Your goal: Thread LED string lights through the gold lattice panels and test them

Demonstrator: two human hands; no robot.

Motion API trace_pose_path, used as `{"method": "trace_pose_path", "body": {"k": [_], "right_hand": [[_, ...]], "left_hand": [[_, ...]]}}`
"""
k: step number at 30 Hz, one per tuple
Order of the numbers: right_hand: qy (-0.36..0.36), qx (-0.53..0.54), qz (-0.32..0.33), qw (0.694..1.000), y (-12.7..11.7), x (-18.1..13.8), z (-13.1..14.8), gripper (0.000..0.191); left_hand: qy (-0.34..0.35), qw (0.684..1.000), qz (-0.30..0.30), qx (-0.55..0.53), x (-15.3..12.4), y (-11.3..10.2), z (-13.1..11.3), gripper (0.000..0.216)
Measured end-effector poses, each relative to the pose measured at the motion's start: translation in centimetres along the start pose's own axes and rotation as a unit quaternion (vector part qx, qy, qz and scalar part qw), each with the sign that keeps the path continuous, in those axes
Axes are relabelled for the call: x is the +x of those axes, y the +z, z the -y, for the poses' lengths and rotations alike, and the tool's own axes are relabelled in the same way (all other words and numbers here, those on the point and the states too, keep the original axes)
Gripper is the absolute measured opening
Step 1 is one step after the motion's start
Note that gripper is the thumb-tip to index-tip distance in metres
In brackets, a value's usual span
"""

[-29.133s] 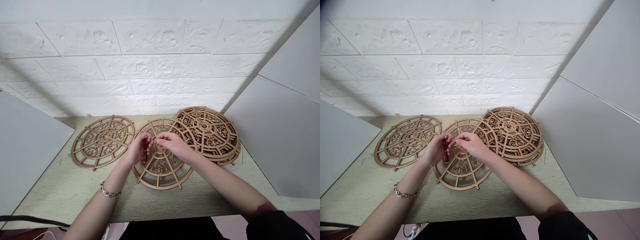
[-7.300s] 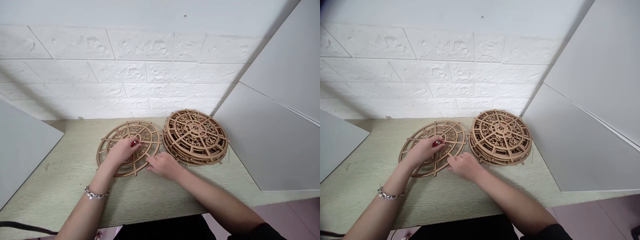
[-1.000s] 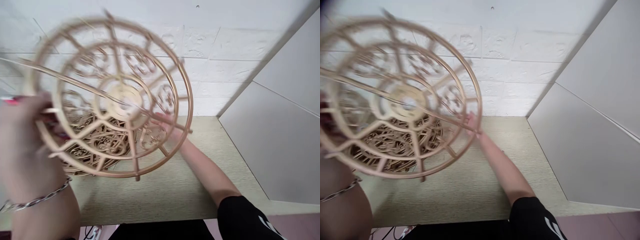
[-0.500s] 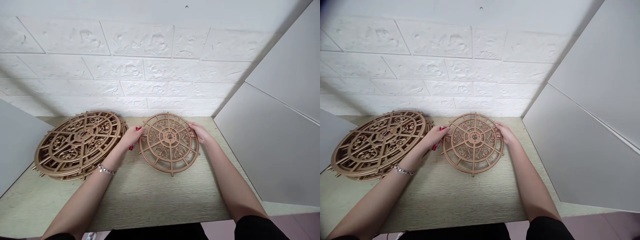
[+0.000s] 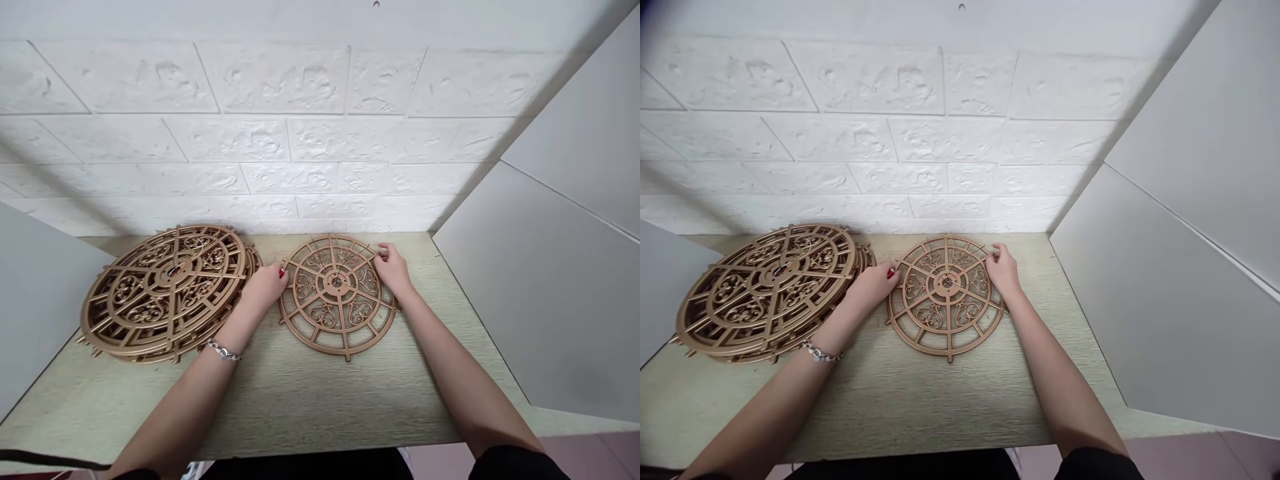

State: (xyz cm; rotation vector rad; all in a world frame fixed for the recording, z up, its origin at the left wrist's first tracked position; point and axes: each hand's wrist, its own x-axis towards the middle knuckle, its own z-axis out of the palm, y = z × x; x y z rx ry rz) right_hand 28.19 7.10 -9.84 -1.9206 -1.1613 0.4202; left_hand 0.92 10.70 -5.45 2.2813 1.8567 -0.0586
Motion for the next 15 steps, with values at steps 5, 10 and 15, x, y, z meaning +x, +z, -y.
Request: {"method": "trace_pose_path", "body": {"k": [5,10,15], "right_hand": [[-0.073,-0.069,-0.004,0.995,0.5,0.3,-0.6,0.043],[-0.094,-0.099,0.007,0.991,0.0,0.9,-1.3,0.03],[-0.103,-0.105,0.003,0.989,-0.5,0.7,-1.4,0.025]], "left_hand": [[-0.004,1.0,0.0,0.027,-0.3,0.4,-0.4,0.037],[-0.003,0.999,-0.007,0.053,-0.9,0.4,-1.0,0.04],[0.003,0.999,-0.005,0.053,-1.0,0.4,-1.1,0.041]]}}
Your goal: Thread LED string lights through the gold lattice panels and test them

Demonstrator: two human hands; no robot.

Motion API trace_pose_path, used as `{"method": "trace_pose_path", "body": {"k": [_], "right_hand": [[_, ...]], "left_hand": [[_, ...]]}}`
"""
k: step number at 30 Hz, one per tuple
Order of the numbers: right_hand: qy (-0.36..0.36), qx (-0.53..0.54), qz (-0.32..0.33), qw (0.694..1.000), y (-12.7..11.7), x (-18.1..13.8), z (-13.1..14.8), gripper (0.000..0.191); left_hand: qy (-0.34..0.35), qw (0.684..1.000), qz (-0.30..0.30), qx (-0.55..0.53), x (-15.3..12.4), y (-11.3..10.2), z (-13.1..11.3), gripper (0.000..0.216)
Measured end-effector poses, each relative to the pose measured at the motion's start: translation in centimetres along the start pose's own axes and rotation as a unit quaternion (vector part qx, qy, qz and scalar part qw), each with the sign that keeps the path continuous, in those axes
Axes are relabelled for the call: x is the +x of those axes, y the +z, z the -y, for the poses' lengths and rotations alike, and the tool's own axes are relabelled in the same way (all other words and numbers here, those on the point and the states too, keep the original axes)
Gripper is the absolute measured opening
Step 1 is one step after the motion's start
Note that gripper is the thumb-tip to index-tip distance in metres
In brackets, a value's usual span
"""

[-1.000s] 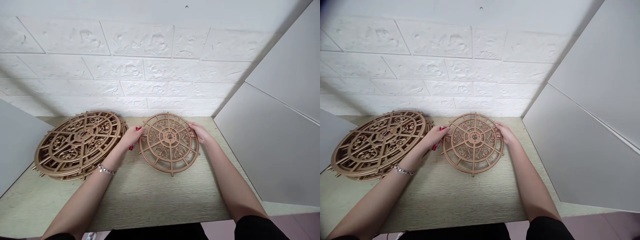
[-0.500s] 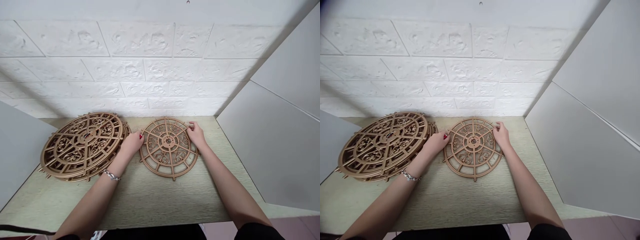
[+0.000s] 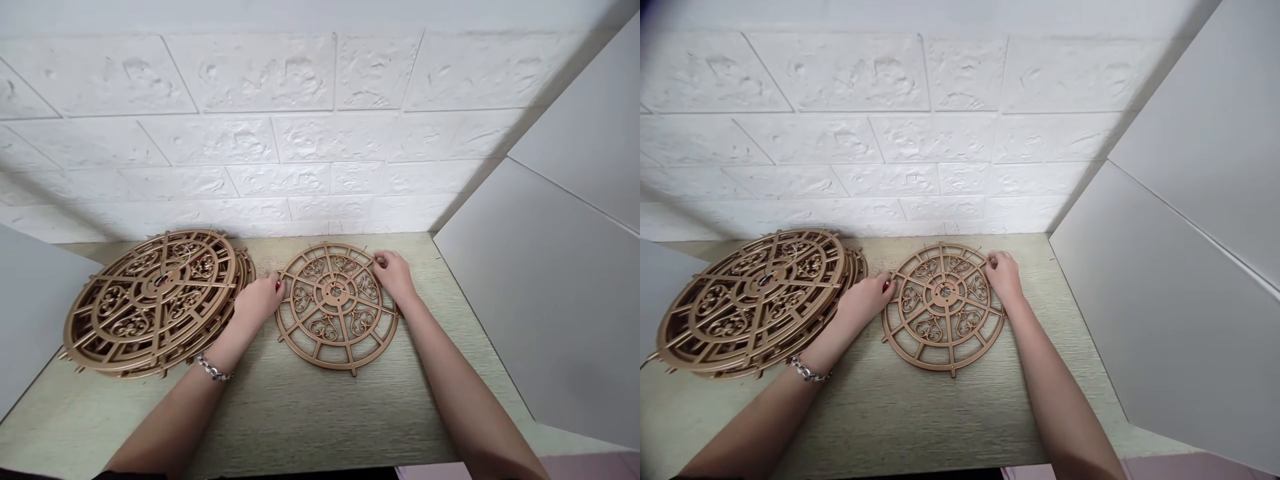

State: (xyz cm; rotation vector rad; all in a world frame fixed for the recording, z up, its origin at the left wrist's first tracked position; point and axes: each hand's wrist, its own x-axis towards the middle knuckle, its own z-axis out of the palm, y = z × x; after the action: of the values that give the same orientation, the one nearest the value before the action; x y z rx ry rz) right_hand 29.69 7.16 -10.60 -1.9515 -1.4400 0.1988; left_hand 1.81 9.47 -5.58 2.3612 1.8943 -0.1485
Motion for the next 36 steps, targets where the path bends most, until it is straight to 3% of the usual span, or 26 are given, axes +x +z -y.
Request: {"method": "trace_pose_path", "body": {"k": [19,23,26,28,31,36], "right_hand": [[-0.013,-0.029,0.013,0.999,-0.3,-0.4,0.0,0.033],[0.082,0.004,0.053,0.995,-1.7,0.1,0.6,0.051],[0.13,0.011,-0.003,0.991,-2.3,-0.2,2.4,0.05],[0.09,0.022,-0.012,0.996,-2.0,-1.1,4.2,0.042],[-0.037,0.015,0.026,0.999,-0.9,-3.3,6.8,0.028],[-0.135,-0.092,0.072,0.984,0.7,-5.9,8.8,0.024]], "left_hand": [[0.016,1.0,-0.016,-0.017,-0.2,0.6,0.6,0.04],[0.029,0.999,-0.019,-0.034,-0.1,0.7,0.9,0.043],[0.032,0.997,-0.03,-0.056,-0.3,0.6,1.0,0.044],[0.036,0.995,-0.047,-0.085,-0.4,0.4,1.0,0.042],[0.06,0.983,-0.096,-0.147,-0.7,0.1,1.2,0.035],[0.086,0.935,-0.182,-0.292,-1.2,-0.4,0.7,0.026]]}}
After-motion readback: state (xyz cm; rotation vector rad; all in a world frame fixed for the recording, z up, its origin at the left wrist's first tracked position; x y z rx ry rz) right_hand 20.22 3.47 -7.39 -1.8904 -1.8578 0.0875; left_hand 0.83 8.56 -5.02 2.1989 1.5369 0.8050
